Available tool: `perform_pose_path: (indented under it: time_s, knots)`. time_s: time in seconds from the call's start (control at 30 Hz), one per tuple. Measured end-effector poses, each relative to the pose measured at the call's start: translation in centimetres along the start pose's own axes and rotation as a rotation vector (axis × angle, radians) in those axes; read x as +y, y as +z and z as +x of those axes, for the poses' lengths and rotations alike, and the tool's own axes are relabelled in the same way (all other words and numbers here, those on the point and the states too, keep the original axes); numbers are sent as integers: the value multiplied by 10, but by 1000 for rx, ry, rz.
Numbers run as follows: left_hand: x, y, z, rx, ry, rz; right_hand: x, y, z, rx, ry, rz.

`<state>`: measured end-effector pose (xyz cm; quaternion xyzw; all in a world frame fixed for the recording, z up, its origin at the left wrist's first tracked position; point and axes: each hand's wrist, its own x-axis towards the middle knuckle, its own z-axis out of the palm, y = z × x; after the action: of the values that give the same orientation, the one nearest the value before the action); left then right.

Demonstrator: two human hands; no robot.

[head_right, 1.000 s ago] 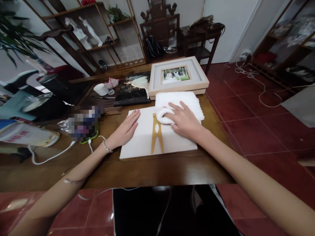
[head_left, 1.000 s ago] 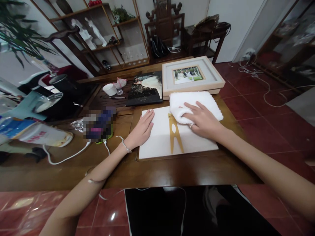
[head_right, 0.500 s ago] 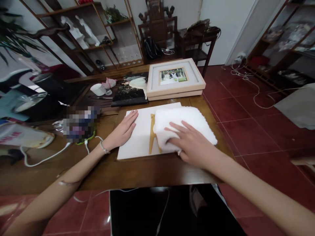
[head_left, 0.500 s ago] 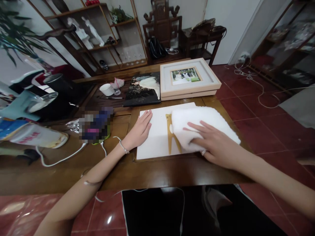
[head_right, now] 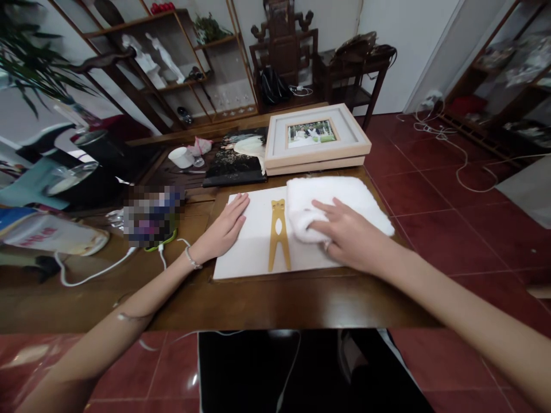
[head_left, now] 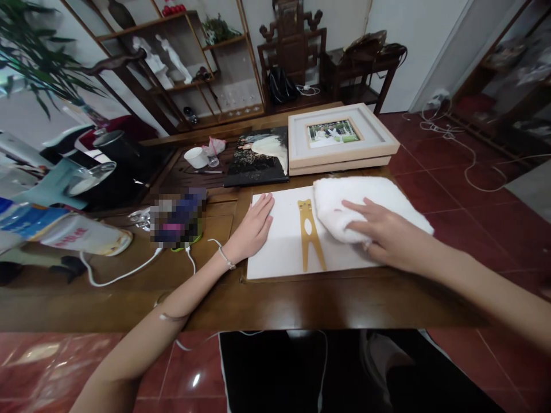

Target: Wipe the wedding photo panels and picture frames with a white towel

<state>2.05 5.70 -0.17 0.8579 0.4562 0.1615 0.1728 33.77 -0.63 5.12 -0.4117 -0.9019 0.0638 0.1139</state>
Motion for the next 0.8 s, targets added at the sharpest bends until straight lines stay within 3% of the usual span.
perform_pose_path:
  time_s: [0.13,0.23,0.4,0.63,0.73,0.8]
  knots:
    - [0,1,0,7,4,-2,-49,-11,-43,-70,-8,57]
    - [0,1,0,1,3,3,-65,-24,-58,-115,-16,107]
    - [1,0,0,-21,-9,5,-39,-29,-33,-242,81,127]
    - [2,-3,0,-34,-3,13,27,-2,38,-95,49,-32]
    - [1,-2,0,-28,0,9,28,4,47,-53,65,-42]
    - [1,-2,0,-22,1,5,11,5,41,-40,111,-52]
